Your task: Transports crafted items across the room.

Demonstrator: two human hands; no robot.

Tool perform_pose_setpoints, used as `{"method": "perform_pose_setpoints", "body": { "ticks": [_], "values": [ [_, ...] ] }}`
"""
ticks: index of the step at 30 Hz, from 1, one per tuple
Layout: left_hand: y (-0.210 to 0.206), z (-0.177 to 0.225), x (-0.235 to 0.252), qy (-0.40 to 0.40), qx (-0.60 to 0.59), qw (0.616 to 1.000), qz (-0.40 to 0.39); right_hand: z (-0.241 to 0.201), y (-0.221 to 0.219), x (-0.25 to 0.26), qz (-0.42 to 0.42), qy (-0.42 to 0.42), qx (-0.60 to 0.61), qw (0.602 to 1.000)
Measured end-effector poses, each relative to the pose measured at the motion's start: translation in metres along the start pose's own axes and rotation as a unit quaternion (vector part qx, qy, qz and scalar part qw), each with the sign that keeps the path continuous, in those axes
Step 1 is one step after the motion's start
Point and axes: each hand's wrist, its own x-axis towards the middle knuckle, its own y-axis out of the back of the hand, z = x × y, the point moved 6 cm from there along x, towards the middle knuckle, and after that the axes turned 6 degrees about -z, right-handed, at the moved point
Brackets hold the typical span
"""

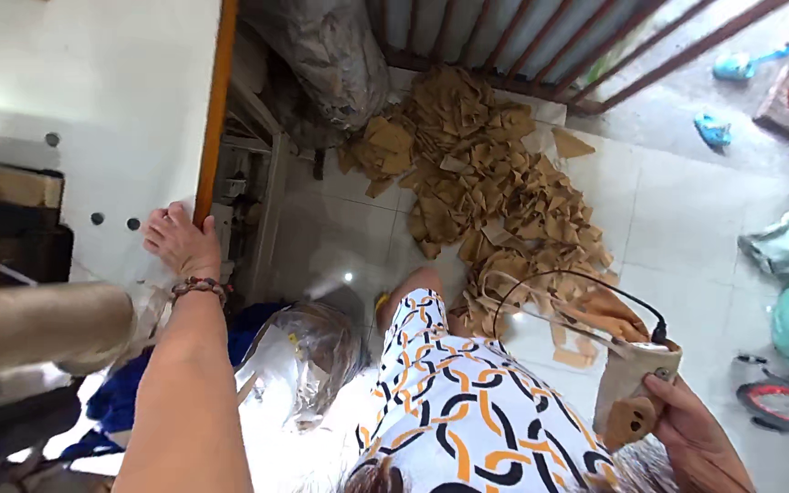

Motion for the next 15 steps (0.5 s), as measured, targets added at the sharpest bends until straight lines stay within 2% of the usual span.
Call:
{"method": "perform_pose_setpoints", "body": {
  "ticks": [5,8,11,13,14,15],
  "values": [
    [0.001,-0.005,0.006,0.008,-0.051,0.999,-0.006,-0.002,-0.011,0.003,-0.060,-0.038,-0.074,0.995],
    [0.005,0.012,-0.017,-0.005,-0.099,0.995,-0.030,0.012,-0.015,-0.002,-0.097,-0.030,-0.099,0.990],
    [0.004,0.064,-0.096,-0.067,-0.173,0.982,-0.032,0.031,-0.028,-0.015,-0.158,-0.005,-0.108,0.981],
    [-0.019,0.096,-0.182,-0.129,-0.245,0.956,-0.097,0.033,-0.067,-0.045,-0.132,-0.024,-0.127,0.983],
    [-0.041,0.103,-0.236,-0.173,-0.268,0.937,-0.144,0.034,-0.092,-0.065,-0.115,-0.048,-0.149,0.981],
    [-0.070,0.102,-0.293,-0.220,-0.277,0.913,-0.205,0.042,-0.106,-0.081,-0.134,-0.062,-0.154,0.977]
  ]
}}
